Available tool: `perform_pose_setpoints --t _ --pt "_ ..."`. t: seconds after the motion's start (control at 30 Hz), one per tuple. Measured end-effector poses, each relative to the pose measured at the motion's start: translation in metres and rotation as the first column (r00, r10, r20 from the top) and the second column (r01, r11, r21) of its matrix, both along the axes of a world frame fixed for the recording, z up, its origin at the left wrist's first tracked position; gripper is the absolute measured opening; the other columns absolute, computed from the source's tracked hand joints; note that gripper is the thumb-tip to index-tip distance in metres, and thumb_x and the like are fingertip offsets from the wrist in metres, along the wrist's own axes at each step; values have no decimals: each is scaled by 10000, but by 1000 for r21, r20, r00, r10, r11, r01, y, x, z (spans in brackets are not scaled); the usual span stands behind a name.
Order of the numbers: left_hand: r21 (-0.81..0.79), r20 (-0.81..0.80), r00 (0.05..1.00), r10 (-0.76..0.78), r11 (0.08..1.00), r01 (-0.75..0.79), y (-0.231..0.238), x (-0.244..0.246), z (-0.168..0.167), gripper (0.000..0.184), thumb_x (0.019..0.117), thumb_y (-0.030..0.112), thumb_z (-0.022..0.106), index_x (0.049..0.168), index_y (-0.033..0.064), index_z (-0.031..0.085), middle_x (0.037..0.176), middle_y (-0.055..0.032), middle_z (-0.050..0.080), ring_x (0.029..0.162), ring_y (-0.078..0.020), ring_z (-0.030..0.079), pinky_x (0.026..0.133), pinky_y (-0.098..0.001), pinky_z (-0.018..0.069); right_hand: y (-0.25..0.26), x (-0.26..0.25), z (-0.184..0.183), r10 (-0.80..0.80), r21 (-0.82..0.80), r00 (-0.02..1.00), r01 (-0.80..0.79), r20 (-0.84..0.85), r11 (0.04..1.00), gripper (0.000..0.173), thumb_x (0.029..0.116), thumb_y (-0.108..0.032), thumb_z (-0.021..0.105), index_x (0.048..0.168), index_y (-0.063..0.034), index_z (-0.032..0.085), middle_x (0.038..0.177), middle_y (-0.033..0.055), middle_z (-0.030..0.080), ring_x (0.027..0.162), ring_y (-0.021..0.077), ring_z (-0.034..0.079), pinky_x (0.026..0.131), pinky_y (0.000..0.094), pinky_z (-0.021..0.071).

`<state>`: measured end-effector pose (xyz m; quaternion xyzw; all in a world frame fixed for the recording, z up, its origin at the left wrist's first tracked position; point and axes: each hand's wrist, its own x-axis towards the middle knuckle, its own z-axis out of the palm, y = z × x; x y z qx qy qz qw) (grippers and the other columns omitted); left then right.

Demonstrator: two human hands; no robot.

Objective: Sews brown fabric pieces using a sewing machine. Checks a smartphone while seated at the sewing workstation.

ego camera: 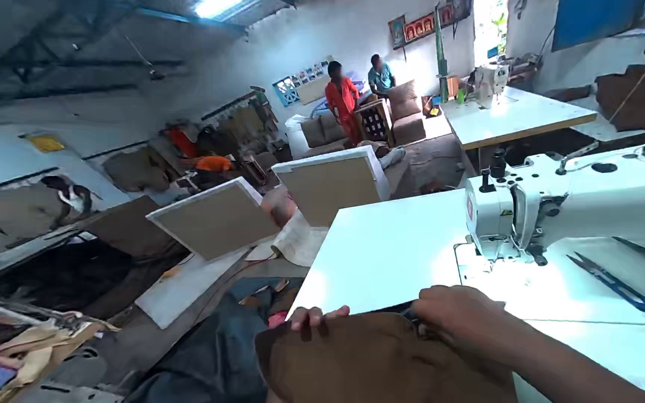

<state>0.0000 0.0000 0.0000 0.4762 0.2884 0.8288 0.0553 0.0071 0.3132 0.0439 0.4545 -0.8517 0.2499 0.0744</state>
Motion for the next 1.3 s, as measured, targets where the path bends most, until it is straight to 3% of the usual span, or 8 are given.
perform_pose_setpoints --t 0.17,0.27,0.37,0.47,0.7,0.8,1.07,1.3 --pt "-757 202 979 -34 629 178 -35 14 79 500 1009 535 504 1382 219 612 1058 -3 761 1021 -149 730 1006 -408 563 2 15 -11 35 -99 938 -73 -345 992 84 989 -188 629 998 -129 688 844 69 653 732 251 676 559 408 557" --pt "-948 51 998 -31 313 58 -14 29 127 639 969 643 544 1440 211 558 1256 -15 699 1045 -134 716 878 -321 613 0 29 1 115 -48 911 -146 -396 988 55 964 -128 633 938 -129 681 843 62 659 716 245 673 524 396 540" --pt "-927 -352 912 -209 -58 -371 29 54 155 660 981 589 544 1429 105 570 1374 -122 615 1099 -218 653 879 -423 561 -1 34 7 152 -19 892 -177 -425 984 95 969 -108 601 910 -122 675 836 60 663 702 236 669 510 372 527" --pt "-782 -533 807 -253 -216 -584 67 84 149 595 917 418 730 1326 -3 632 1191 -235 675 1104 -436 656 913 -655 502 0 31 4 150 -30 901 -178 -408 984 52 946 -112 633 951 -119 684 825 60 655 688 237 669 497 372 533" --pt "-483 -823 511 -247 -168 -859 84 106 128 156 992 137 601 986 145 756 891 -76 671 881 -283 643 809 -484 478 5 26 14 178 46 951 -172 -253 984 47 946 -136 675 963 -99 697 837 81 639 685 250 666 518 402 552" --pt "-429 -813 460 -356 -168 -888 91 117 127 176 1003 68 564 1003 123 730 1104 -79 718 1048 -273 667 892 -473 483 -1 29 24 112 88 982 -99 -153 991 61 937 -120 670 973 -78 695 848 104 657 691 282 674 526 447 547" --pt "-204 -860 322 -395 -312 -928 69 116 141 121 951 25 615 952 116 696 929 -67 740 993 -257 712 964 -525 473 2 16 10 -304 -208 953 298 4 932 161 972 -185 636 1002 -54 724 883 114 714 738 296 726 610 509 587" --pt "-90 -944 177 -280 -298 -950 40 90 104 133 983 87 571 1023 174 665 981 -4 739 1105 -189 700 1101 -596 391 -3 31 -7 -327 -246 944 306 -47 920 225 984 -264 609 1008 -70 719 874 101 705 726 273 722 572 462 587"
